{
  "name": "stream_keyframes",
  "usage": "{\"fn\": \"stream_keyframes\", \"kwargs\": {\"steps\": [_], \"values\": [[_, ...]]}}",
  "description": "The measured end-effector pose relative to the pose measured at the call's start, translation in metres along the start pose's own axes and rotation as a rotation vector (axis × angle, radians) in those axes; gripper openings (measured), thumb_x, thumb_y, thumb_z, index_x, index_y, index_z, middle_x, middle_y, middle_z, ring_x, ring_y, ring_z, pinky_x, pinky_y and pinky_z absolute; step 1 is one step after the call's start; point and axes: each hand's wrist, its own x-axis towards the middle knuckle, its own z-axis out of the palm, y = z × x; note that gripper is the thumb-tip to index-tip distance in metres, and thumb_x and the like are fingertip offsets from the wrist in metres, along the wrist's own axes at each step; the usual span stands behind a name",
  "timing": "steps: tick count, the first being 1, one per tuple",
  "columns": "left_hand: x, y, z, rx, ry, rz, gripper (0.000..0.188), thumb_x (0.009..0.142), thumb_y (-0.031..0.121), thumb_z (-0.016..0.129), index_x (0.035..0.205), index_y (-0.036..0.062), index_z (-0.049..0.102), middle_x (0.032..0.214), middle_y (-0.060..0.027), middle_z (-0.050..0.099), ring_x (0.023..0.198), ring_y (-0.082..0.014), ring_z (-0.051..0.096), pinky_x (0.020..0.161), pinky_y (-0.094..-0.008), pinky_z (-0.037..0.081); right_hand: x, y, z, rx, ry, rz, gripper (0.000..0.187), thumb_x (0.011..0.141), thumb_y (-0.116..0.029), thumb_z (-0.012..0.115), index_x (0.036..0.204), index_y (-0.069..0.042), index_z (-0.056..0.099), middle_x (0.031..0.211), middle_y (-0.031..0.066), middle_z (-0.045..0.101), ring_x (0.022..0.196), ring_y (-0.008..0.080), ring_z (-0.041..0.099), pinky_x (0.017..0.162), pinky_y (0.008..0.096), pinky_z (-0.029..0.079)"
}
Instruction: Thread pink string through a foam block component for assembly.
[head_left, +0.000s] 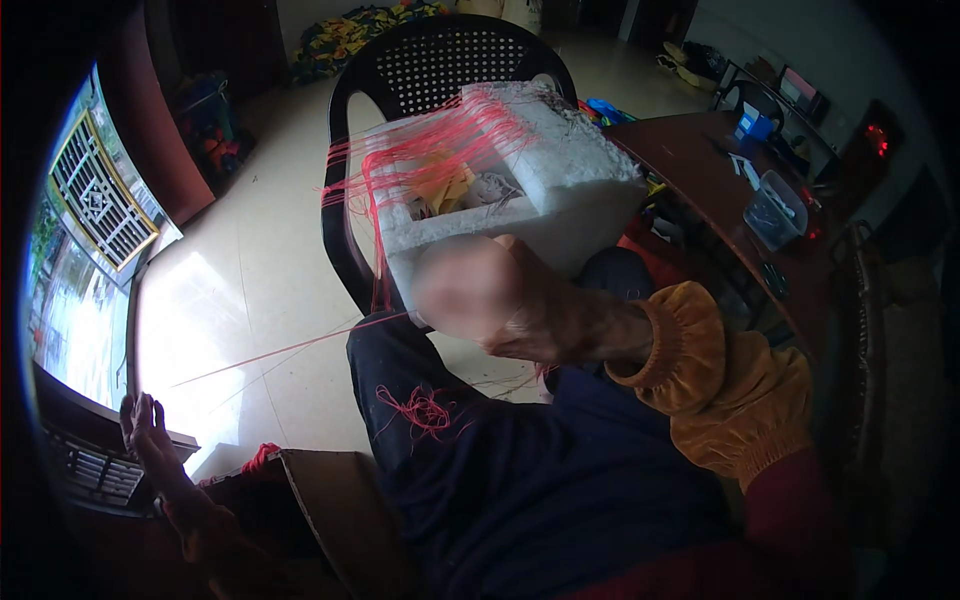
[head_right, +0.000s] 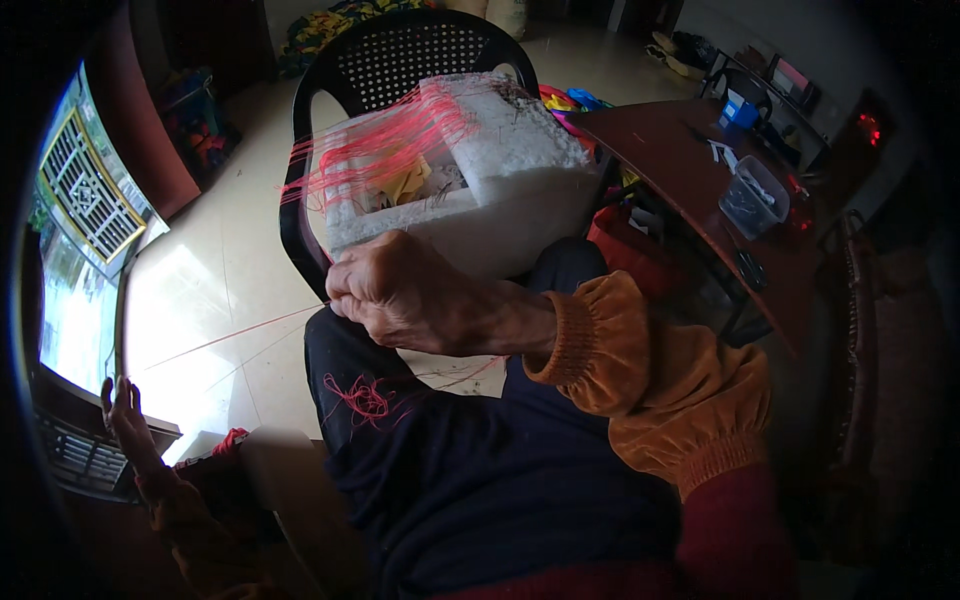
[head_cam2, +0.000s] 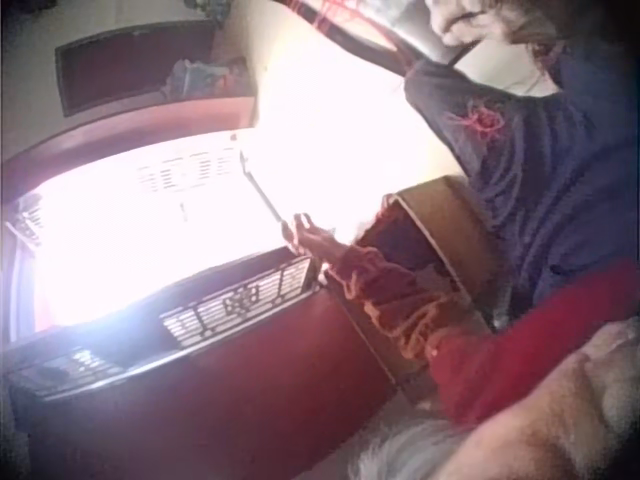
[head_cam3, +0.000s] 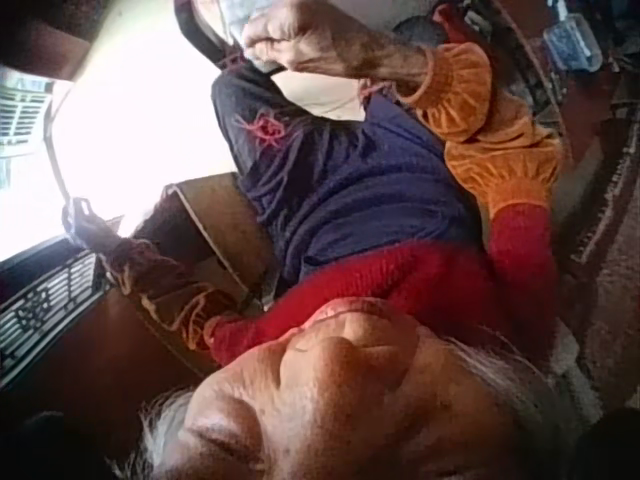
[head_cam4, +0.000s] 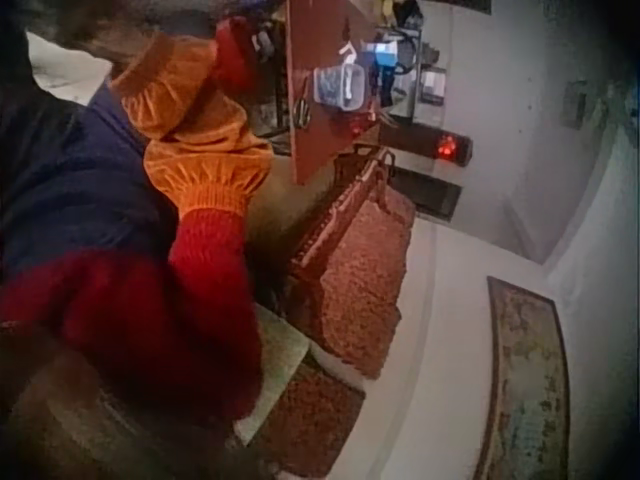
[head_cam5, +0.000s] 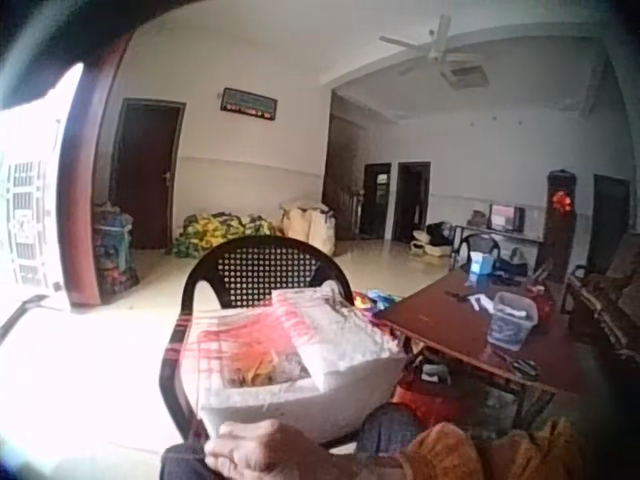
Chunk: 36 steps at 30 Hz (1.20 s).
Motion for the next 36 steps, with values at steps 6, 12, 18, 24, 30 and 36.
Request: {"fn": "stream_keyframes", "kwargs": {"steps": [6, 12, 18, 24, 30, 36], "values": [[-0.01, -0.017, -0.003, -0.116, 0.123, -0.223, 0.035, 0.088, 0.014, 0.054, 0.12, -0.0015, 0.048, 0.112, -0.011, 0.054, 0.103, -0.0187, 0.053, 0.093, -0.0329, 0.041, 0.022, 0.029, 0.009, -0.135, -0.007, -0.091, 0.004, 0.076, -0.001, 0.062, 0.075, 0.002, 0.059, 0.07, 0.0129, 0.058, 0.065, 0.0258, 0.059, 0.059, 0.0329, 0.046], [-0.005, -0.053, -0.035, -0.084, 0.14, -0.301, 0.037, 0.089, 0.014, 0.051, 0.122, -0.0013, 0.044, 0.112, -0.0149, 0.055, 0.105, -0.0206, 0.053, 0.093, -0.0333, 0.041, 0.053, 0.047, 0.025, -0.143, -0.047, -0.117, 0.005, 0.076, 0.0, 0.06, 0.073, 0.003, 0.058, 0.069, 0.0144, 0.057, 0.06, 0.027, 0.058, 0.056, 0.0345, 0.046], [0.009, -0.126, -0.08, -0.091, 0.076, -0.316, 0.044, 0.088, 0.016, 0.054, 0.126, 0.0003, 0.04, 0.106, -0.0114, 0.058, 0.1, -0.0196, 0.054, 0.088, -0.0313, 0.044, 0.092, 0.086, 0.043, 0.19, -0.061, -0.153, 0.006, 0.074, -0.001, 0.061, 0.075, 0.005, 0.059, 0.062, 0.0127, 0.056, 0.055, 0.0187, 0.057, 0.054, 0.033, 0.045], [0.023, -0.142, 0.001, -0.08, 0.348, -0.566, 0.044, 0.081, 0.013, 0.062, 0.121, 0.0043, 0.045, 0.088, -0.0063, 0.058, 0.081, -0.015, 0.055, 0.072, -0.0285, 0.047, 0.136, 0.122, 0.04, -0.119, -0.355, 0.113, 0.014, 0.074, -0.007, 0.064, 0.071, 0.004, 0.058, 0.057, 0.0091, 0.052, 0.053, 0.0148, 0.052, 0.055, 0.032, 0.044], [0.015, -0.184, 0.01, -0.073, 0.419, -0.661, 0.039, 0.076, 0.008, 0.063, 0.113, 0.0052, 0.052, 0.079, -0.004, 0.058, 0.072, -0.0136, 0.055, 0.064, -0.0271, 0.046, 0.15, 0.183, 0.066, 0.011, -0.086, -0.337, 0.02, 0.073, -0.008, 0.063, 0.061, 0.004, 0.052, 0.053, 0.0078, 0.048, 0.052, 0.0165, 0.049, 0.055, 0.0332, 0.043], [0.031, -0.198, 0.019, -0.147, 0.366, -0.577, 0.037, 0.077, 0.017, 0.061, 0.112, 0.0056, 0.054, 0.088, -0.0064, 0.058, 0.082, -0.017, 0.054, 0.071, -0.0306, 0.045, 0.159, 0.186, 0.062, -0.047, -0.25, -0.084, 0.013, 0.072, -0.007, 0.062, 0.072, 0.001, 0.052, 0.061, 0.0083, 0.05, 0.06, 0.0194, 0.052, 0.057, 0.0324, 0.045]]}}
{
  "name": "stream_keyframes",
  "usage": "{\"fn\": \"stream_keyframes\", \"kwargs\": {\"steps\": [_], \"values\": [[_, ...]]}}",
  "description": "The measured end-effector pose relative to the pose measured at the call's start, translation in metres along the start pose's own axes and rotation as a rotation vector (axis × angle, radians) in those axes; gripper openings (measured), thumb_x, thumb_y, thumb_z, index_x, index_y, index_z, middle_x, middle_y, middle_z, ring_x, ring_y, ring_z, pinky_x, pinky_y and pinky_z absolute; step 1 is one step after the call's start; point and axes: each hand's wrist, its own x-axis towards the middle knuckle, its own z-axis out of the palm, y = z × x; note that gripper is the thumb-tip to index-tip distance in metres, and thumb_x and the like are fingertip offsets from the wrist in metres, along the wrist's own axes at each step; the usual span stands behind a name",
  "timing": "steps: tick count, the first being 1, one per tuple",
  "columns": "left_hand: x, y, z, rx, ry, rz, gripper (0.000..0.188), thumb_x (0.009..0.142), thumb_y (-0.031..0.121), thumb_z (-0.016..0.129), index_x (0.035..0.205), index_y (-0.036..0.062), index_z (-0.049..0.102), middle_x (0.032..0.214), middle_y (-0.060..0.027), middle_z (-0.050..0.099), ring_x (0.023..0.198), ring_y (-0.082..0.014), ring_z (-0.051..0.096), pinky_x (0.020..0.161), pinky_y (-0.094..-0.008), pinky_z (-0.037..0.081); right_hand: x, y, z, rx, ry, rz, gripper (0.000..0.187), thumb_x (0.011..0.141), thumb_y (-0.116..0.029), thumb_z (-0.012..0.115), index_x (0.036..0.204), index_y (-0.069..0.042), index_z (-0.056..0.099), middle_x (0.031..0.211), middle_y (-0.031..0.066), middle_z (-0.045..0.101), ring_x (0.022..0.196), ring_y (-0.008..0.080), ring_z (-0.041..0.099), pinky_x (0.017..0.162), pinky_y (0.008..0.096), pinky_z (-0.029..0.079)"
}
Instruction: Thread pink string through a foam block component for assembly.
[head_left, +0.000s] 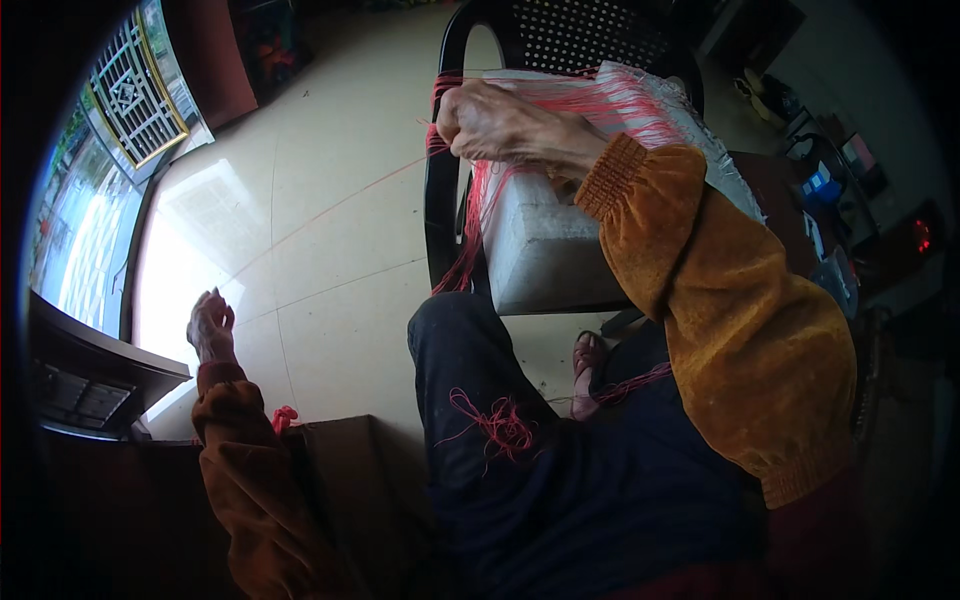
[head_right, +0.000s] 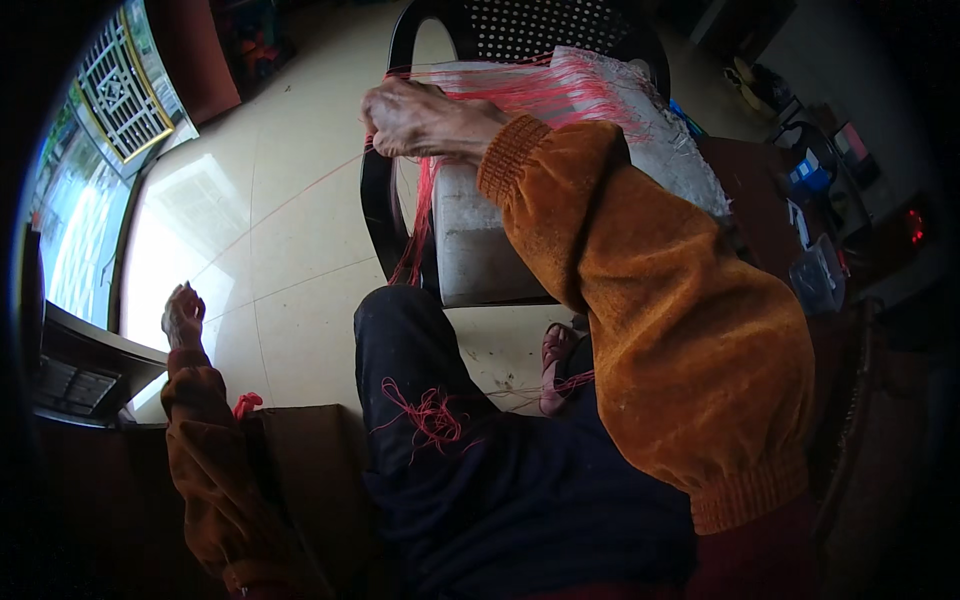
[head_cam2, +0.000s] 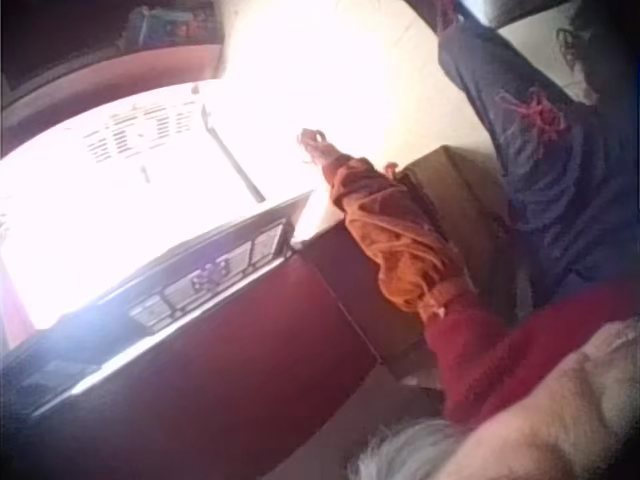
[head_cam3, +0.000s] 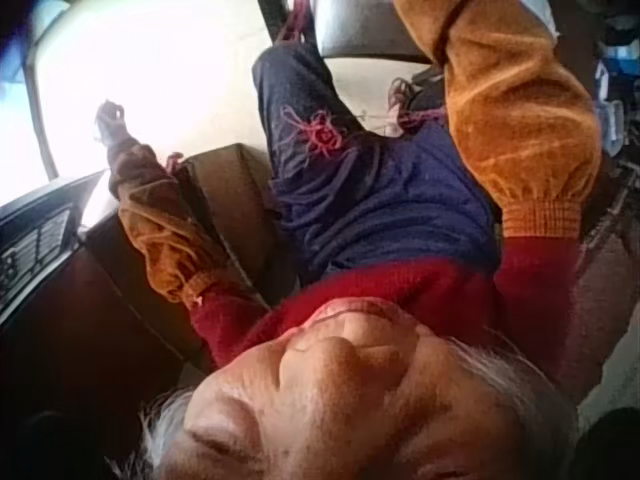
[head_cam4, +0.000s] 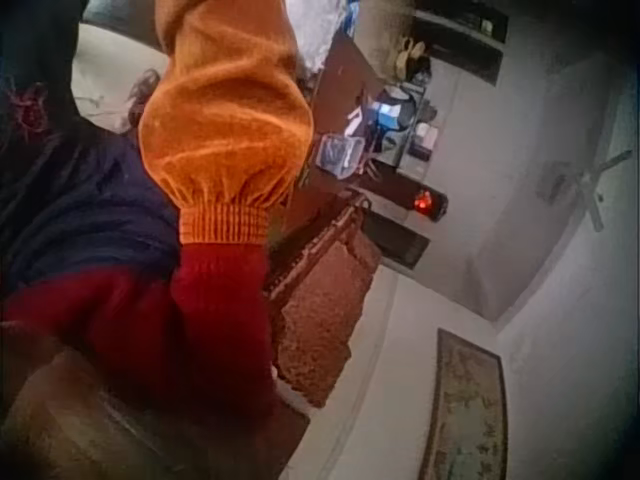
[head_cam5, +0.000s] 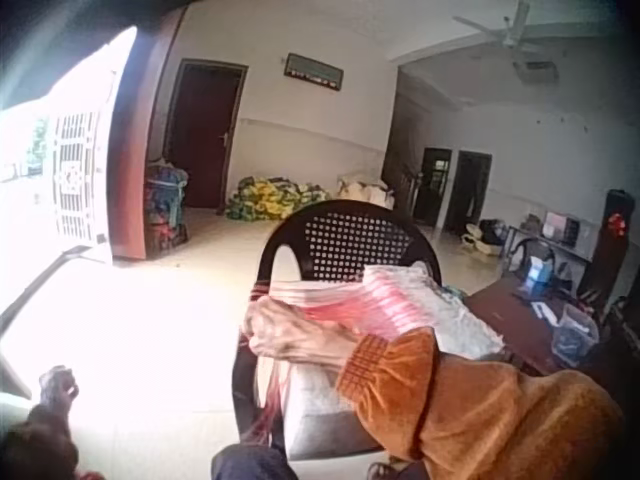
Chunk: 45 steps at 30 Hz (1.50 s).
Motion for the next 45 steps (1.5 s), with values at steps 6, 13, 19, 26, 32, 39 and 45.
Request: {"fn": "stream_keyframes", "kwargs": {"steps": [6, 13, 19, 26, 32, 39, 45], "values": [[-0.014, -0.018, 0.01, 0.24, 0.018, -0.198, 0.046, 0.08, 0.031, 0.059, 0.119, 0.0083, 0.05, 0.109, -0.0091, 0.054, 0.101, -0.0219, 0.049, 0.082, -0.0375, 0.041, 0.016, -0.013, -0.008, -0.277, -0.108, 0.179, 0.011, 0.073, -0.009, 0.062, 0.078, -0.001, 0.056, 0.065, 0.0083, 0.055, 0.061, 0.019, 0.055, 0.057, 0.031, 0.047], [-0.091, -0.044, 0.027, 0.257, -0.018, -0.36, 0.041, 0.082, 0.029, 0.059, 0.118, 0.0091, 0.052, 0.114, -0.0073, 0.055, 0.108, -0.0212, 0.048, 0.083, -0.0378, 0.039, 0.002, -0.046, -0.034, 0.116, -0.096, 0.5, 0.01, 0.077, -0.009, 0.061, 0.073, 0.0, 0.06, 0.06, 0.0056, 0.057, 0.049, 0.012, 0.051, 0.047, 0.0246, 0.042], [-0.154, -0.004, 0.08, 0.245, -0.286, -0.211, 0.038, 0.083, 0.028, 0.06, 0.112, 0.0041, 0.056, 0.109, -0.0076, 0.06, 0.098, -0.018, 0.055, 0.085, -0.0338, 0.041, -0.028, -0.081, -0.047, 0.019, -0.066, 0.521, 0.01, 0.079, -0.009, 0.06, 0.076, 0.001, 0.062, 0.066, 0.0069, 0.06, 0.053, 0.0104, 0.054, 0.047, 0.0231, 0.043], [-0.278, 0.022, 0.108, 0.435, -0.628, 0.049, 0.033, 0.085, 0.026, 0.057, 0.107, 0.001, 0.061, 0.106, -0.0108, 0.06, 0.096, -0.019, 0.055, 0.082, -0.0311, 0.043, -0.164, -0.133, -0.08, 0.048, 0.128, -0.331, 0.013, 0.081, -0.008, 0.059, 0.079, 0.003, 0.063, 0.067, 0.0071, 0.061, 0.052, 0.0083, 0.054, 0.046, 0.0213, 0.044], [-0.375, 0.049, 0.134, 0.693, -0.742, 0.12, 0.026, 0.086, 0.019, 0.056, 0.101, -0.0019, 0.06, 0.098, -0.0125, 0.058, 0.086, -0.0178, 0.053, 0.078, -0.0273, 0.041, -0.288, -0.172, -0.098, 0.078, 0.274, 0.64, 0.013, 0.084, -0.01, 0.059, 0.081, 0.002, 0.063, 0.061, 0.0001, 0.053, 0.05, 0.005, 0.049, 0.045, 0.0185, 0.039], [-0.388, 0.037, 0.15, 0.844, -0.981, 0.397, 0.02, 0.085, 0.017, 0.054, 0.084, -0.0032, 0.057, 0.082, -0.0023, 0.048, 0.07, -0.0102, 0.042, 0.064, -0.0235, 0.034, -0.386, -0.168, -0.09, 0.118, 0.303, 0.901, 0.01, 0.084, -0.008, 0.058, 0.08, -0.001, 0.064, 0.066, -0.0008, 0.053, 0.054, 0.0042, 0.048, 0.046, 0.019, 0.038], [-0.361, 0.074, 0.14, 0.824, -0.901, 0.282, 0.023, 0.084, 0.02, 0.056, 0.082, -0.0032, 0.056, 0.074, -0.0015, 0.047, 0.068, -0.0098, 0.042, 0.062, -0.0234, 0.034, -0.399, -0.165, -0.076, -0.011, 0.312, 0.768, 0.007, 0.08, -0.004, 0.059, 0.08, 0.001, 0.063, 0.069, 0.0012, 0.053, 0.061, 0.0053, 0.05, 0.051, 0.021, 0.039]]}}
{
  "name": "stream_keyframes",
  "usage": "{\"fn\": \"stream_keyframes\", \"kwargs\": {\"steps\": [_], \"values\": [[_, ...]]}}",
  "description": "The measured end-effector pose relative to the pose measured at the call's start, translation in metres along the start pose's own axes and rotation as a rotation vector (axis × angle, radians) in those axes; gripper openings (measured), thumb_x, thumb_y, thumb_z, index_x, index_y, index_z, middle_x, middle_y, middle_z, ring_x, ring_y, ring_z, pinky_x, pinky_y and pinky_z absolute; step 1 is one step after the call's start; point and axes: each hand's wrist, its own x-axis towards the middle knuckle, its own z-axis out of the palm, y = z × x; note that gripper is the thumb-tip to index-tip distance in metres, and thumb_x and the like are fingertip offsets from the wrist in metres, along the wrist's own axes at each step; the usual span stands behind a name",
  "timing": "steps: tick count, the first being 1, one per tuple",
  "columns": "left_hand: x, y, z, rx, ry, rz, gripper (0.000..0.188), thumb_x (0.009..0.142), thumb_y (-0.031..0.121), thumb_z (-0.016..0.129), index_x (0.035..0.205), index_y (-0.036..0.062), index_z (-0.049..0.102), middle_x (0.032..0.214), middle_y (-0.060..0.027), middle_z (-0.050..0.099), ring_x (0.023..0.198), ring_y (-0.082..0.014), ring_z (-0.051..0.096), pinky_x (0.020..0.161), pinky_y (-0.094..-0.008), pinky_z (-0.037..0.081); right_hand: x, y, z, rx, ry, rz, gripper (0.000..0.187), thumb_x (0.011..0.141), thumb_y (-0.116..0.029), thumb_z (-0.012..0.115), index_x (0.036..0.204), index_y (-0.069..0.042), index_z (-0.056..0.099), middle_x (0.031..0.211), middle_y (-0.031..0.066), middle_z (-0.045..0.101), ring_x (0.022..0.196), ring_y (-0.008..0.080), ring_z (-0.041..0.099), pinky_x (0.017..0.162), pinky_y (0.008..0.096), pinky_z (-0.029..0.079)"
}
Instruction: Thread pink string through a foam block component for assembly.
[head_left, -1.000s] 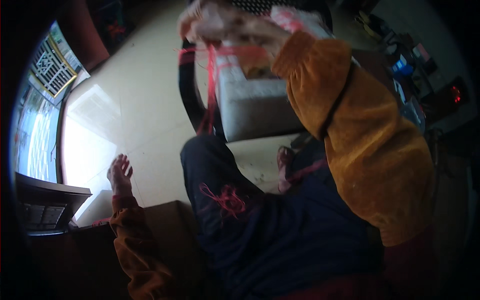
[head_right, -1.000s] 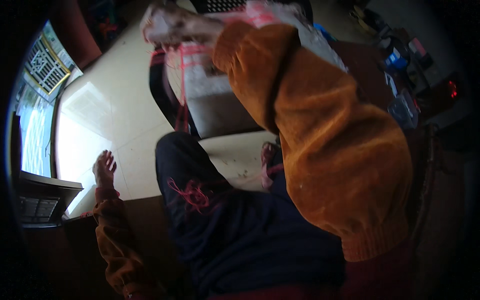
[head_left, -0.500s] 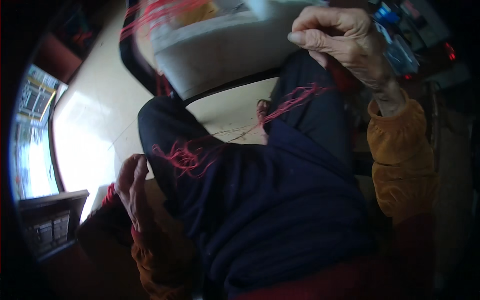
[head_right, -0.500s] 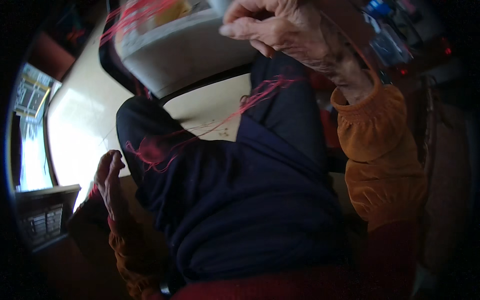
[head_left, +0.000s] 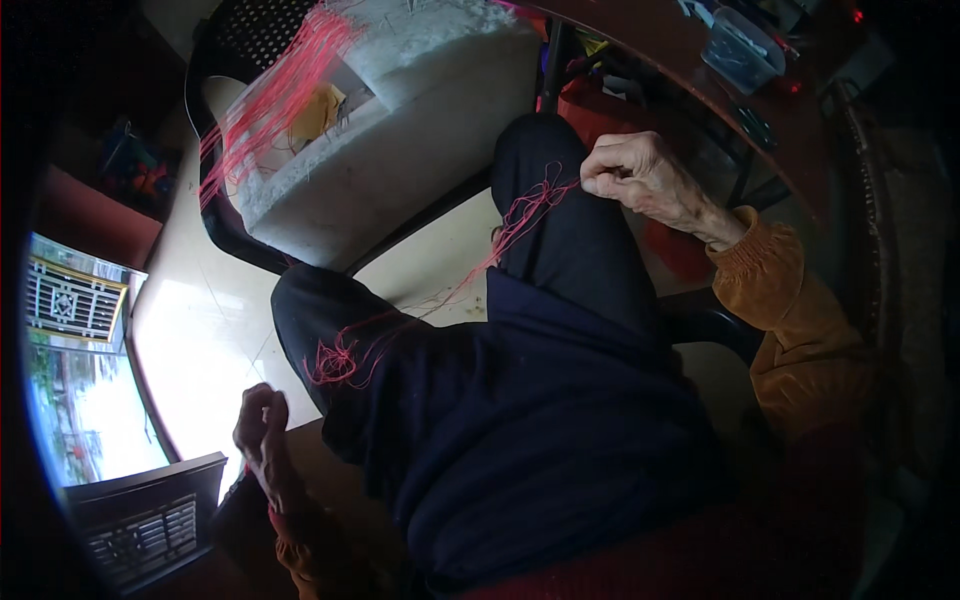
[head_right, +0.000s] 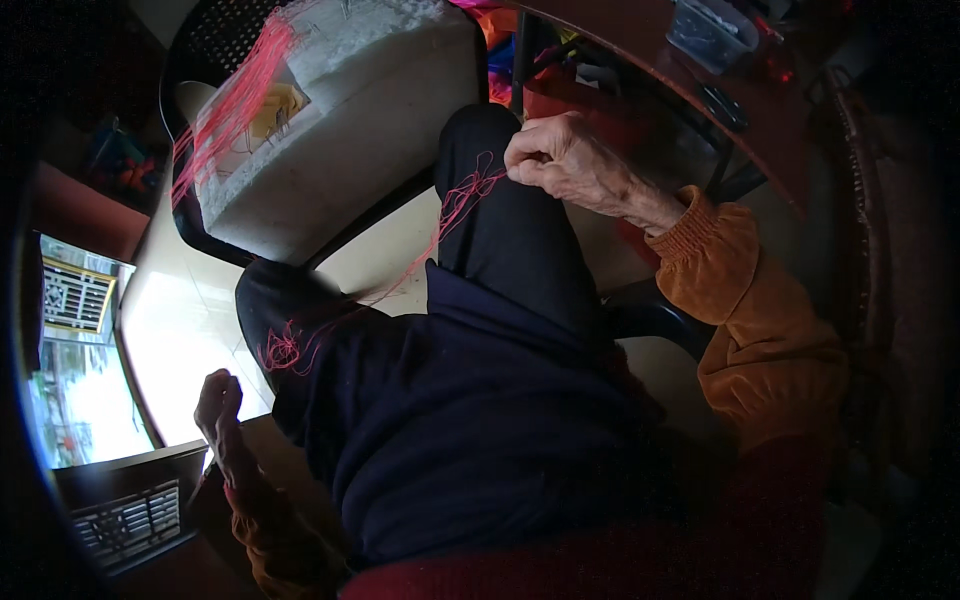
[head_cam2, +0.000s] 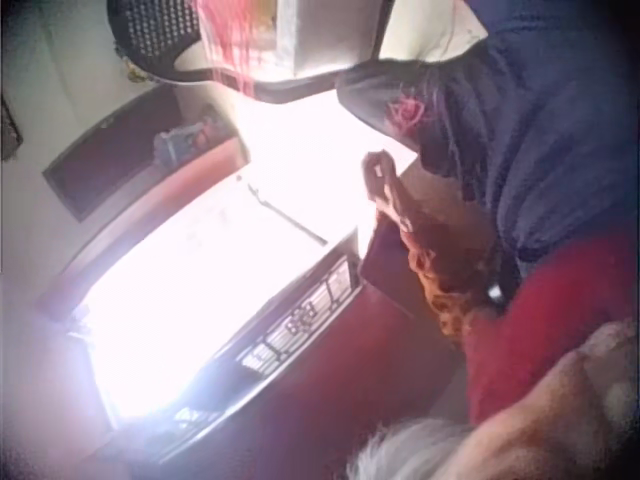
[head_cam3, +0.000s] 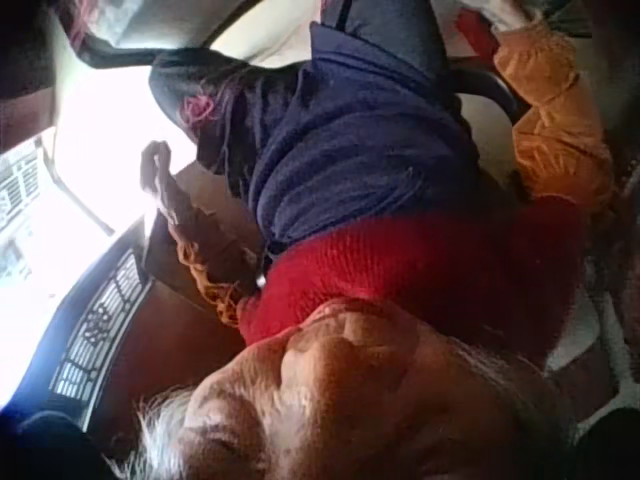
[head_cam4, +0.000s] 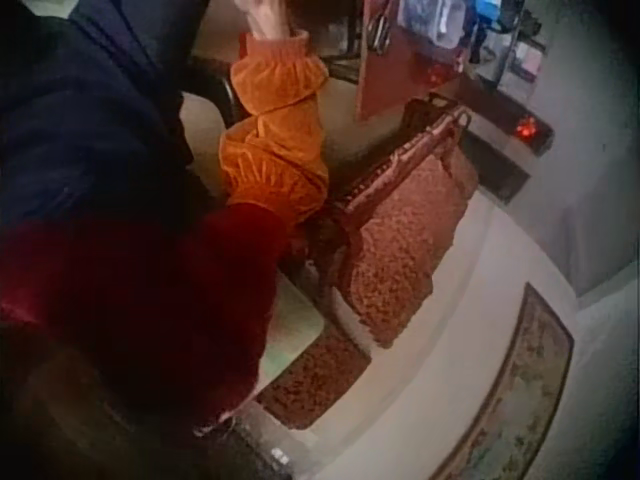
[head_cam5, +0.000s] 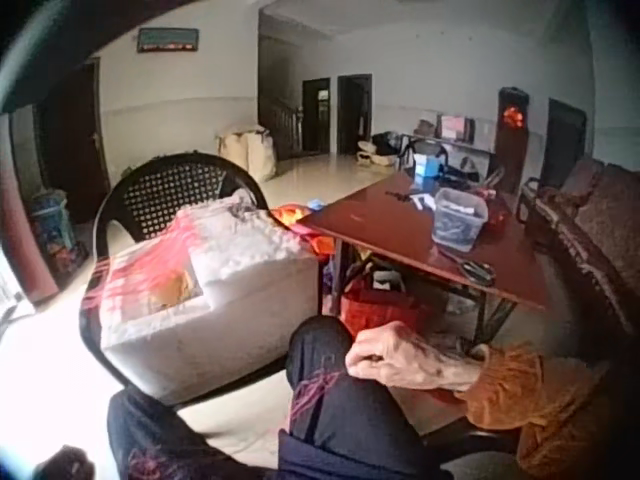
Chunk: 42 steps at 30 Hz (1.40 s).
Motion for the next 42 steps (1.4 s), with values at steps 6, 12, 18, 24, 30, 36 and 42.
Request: {"fn": "stream_keyframes", "kwargs": {"steps": [6, 12, 18, 24, 30, 36, 42], "values": [[-0.024, -0.014, -0.024, 0.143, 0.035, -0.318, 0.029, 0.084, 0.026, 0.057, 0.085, -0.0031, 0.057, 0.067, 0.0007, 0.046, 0.065, -0.0095, 0.043, 0.06, -0.0245, 0.034, 0.009, -0.005, 0.026, -0.177, -0.075, -0.309, 0.004, 0.075, 0.0, 0.061, 0.079, 0.001, 0.06, 0.073, 0.0046, 0.052, 0.059, 0.0131, 0.05, 0.052, 0.0247, 0.039], [-0.041, -0.095, -0.064, 0.181, 0.146, -0.191, 0.024, 0.082, 0.016, 0.053, 0.094, -0.0045, 0.058, 0.073, -0.0002, 0.052, 0.068, -0.0103, 0.047, 0.062, -0.0248, 0.038, 0.022, 0.02, 0.056, -0.362, 0.098, -0.753, 0.006, 0.071, 0.002, 0.062, 0.074, 0.001, 0.057, 0.07, 0.0074, 0.046, 0.053, 0.018, 0.047, 0.046, 0.03, 0.037], [-0.021, -0.039, -0.054, 0.129, 0.164, 0.032, 0.037, 0.083, 0.029, 0.057, 0.1, -0.0037, 0.059, 0.079, -0.0059, 0.059, 0.072, -0.0128, 0.052, 0.065, -0.0259, 0.041, 0.021, 0.001, 0.041, -0.539, -0.228, -0.398, 0.005, 0.072, 0.002, 0.06, 0.07, 0.001, 0.055, 0.068, 0.0088, 0.047, 0.052, 0.0192, 0.048, 0.045, 0.0314, 0.037], [0.021, 0.054, 0.006, 0.099, -0.015, 0.121, 0.032, 0.083, 0.023, 0.054, 0.097, -0.0053, 0.059, 0.078, -0.0075, 0.059, 0.07, -0.0127, 0.051, 0.063, -0.0239, 0.041, 0.03, -0.013, 0.035, -0.308, -0.116, -0.533, 0.005, 0.075, 0.002, 0.058, 0.071, 0.003, 0.054, 0.067, 0.0069, 0.048, 0.058, 0.0185, 0.05, 0.05, 0.0301, 0.039], [0.06, 0.135, 0.126, -0.234, -0.405, 0.204, 0.024, 0.082, 0.013, 0.061, 0.099, -0.0036, 0.059, 0.083, -0.0075, 0.062, 0.071, -0.0114, 0.055, 0.065, -0.0236, 0.043, 0.021, -0.033, 0.015, 0.005, -0.069, -0.253, 0.008, 0.079, -0.001, 0.058, 0.072, 0.001, 0.055, 0.065, 0.0043, 0.047, 0.059, 0.0142, 0.046, 0.053, 0.0263, 0.036], [0.056, 0.169, 0.163, -0.718, -0.577, 0.032, 0.022, 0.084, 0.017, 0.053, 0.09, -0.003, 0.059, 0.069, -0.0013, 0.054, 0.057, -0.0066, 0.045, 0.052, -0.0203, 0.034, 0.022, -0.058, -0.008, 0.05, 0.037, -0.355, 0.007, 0.081, -0.001, 0.057, 0.075, 0.0, 0.056, 0.066, 0.0011, 0.044, 0.058, 0.01, 0.042, 0.053, 0.0235, 0.034], [0.073, 0.126, 0.095, -0.475, -0.716, 0.014, 0.036, 0.081, 0.029, 0.057, 0.098, -0.003, 0.058, 0.076, -0.0027, 0.056, 0.06, -0.0065, 0.047, 0.053, -0.0206, 0.036, 0.016, -0.022, -0.042, -0.002, 0.138, -0.197, 0.009, 0.085, -0.004, 0.055, 0.077, 0.001, 0.056, 0.069, -0.0039, 0.042, 0.058, 0.0034, 0.038, 0.051, 0.0209, 0.031]]}}
